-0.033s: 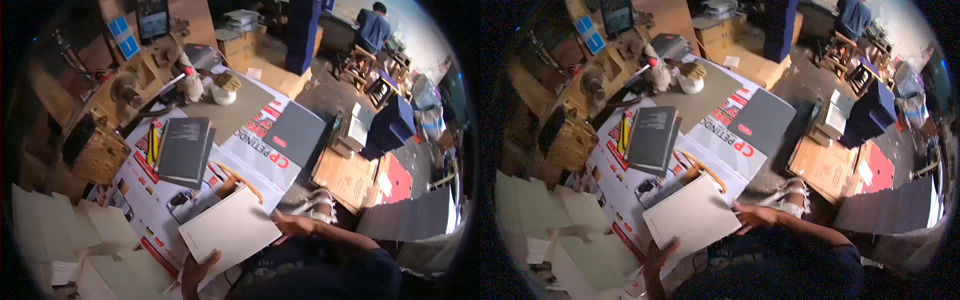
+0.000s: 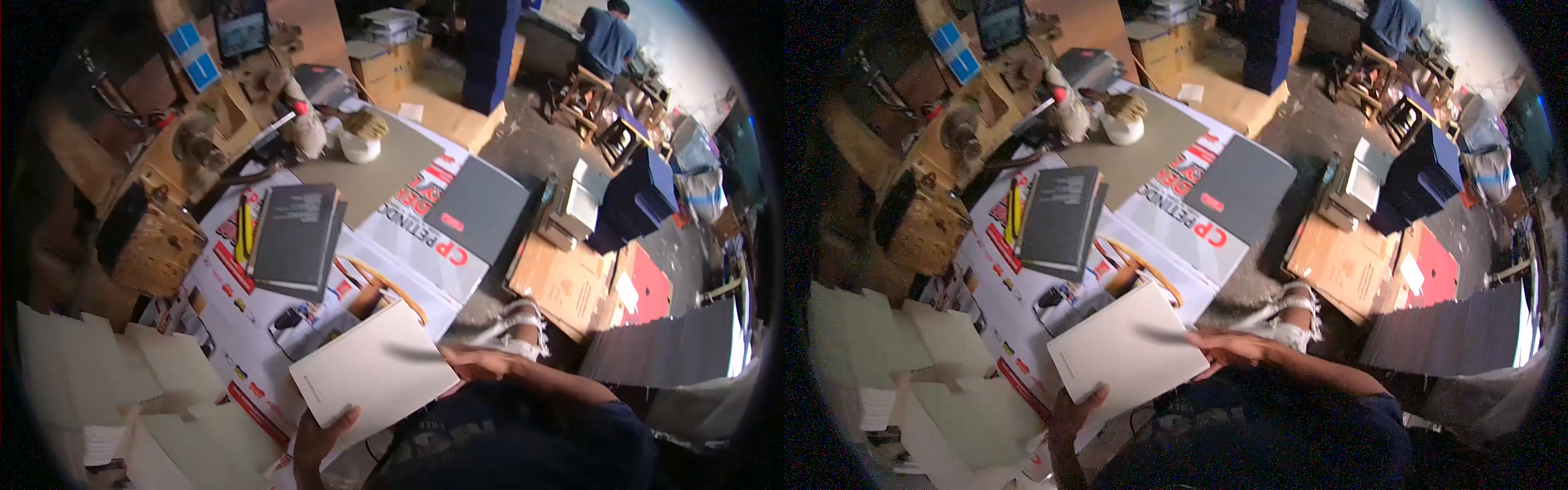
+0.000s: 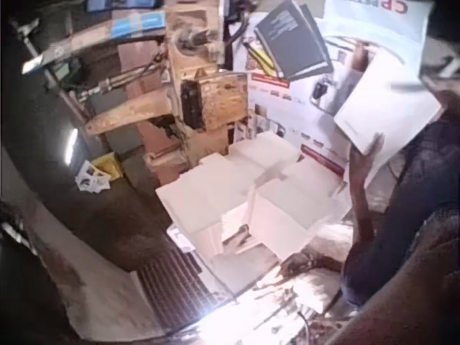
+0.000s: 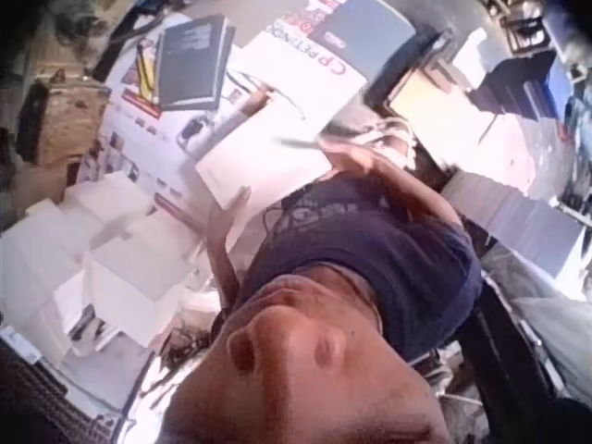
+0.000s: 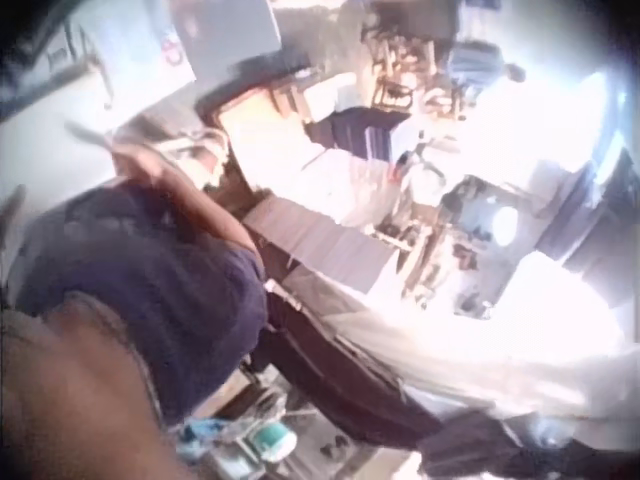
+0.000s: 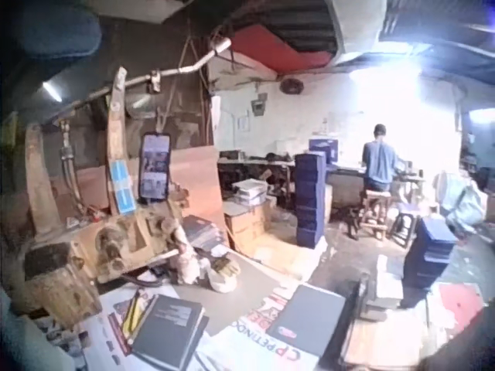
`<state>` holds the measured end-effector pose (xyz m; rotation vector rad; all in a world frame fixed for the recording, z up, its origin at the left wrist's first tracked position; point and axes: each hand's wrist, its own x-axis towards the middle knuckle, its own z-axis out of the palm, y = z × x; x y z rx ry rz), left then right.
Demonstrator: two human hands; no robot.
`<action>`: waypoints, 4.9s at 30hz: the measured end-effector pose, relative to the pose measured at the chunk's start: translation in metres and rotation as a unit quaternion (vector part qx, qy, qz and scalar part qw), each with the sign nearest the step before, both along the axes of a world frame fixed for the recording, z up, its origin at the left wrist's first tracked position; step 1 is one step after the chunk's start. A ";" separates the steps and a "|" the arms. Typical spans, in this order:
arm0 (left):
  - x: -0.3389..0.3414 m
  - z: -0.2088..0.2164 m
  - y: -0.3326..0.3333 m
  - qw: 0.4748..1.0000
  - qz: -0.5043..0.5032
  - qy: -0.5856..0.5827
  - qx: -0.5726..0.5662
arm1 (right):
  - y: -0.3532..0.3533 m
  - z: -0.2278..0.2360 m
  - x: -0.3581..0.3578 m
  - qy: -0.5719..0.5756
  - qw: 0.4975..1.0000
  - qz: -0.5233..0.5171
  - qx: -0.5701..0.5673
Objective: The person applies glue to the spine of a book block using a brush, attaches a cover, and stacks the assembled blocks on a nearby surface.
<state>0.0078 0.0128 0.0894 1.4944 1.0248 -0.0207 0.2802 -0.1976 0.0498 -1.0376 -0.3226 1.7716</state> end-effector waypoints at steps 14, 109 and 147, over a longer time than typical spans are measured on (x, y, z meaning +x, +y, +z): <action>0.019 0.002 0.022 0.956 -0.067 -0.057 0.278 | 0.087 0.090 0.050 -0.545 0.801 0.021 0.249; 0.064 0.021 0.007 0.880 0.054 -0.273 0.385 | 0.106 -0.013 0.049 -0.668 0.664 -0.009 0.337; 0.072 -0.001 0.011 0.884 0.067 -0.198 0.418 | 0.404 0.255 0.225 -0.916 0.029 -0.122 0.380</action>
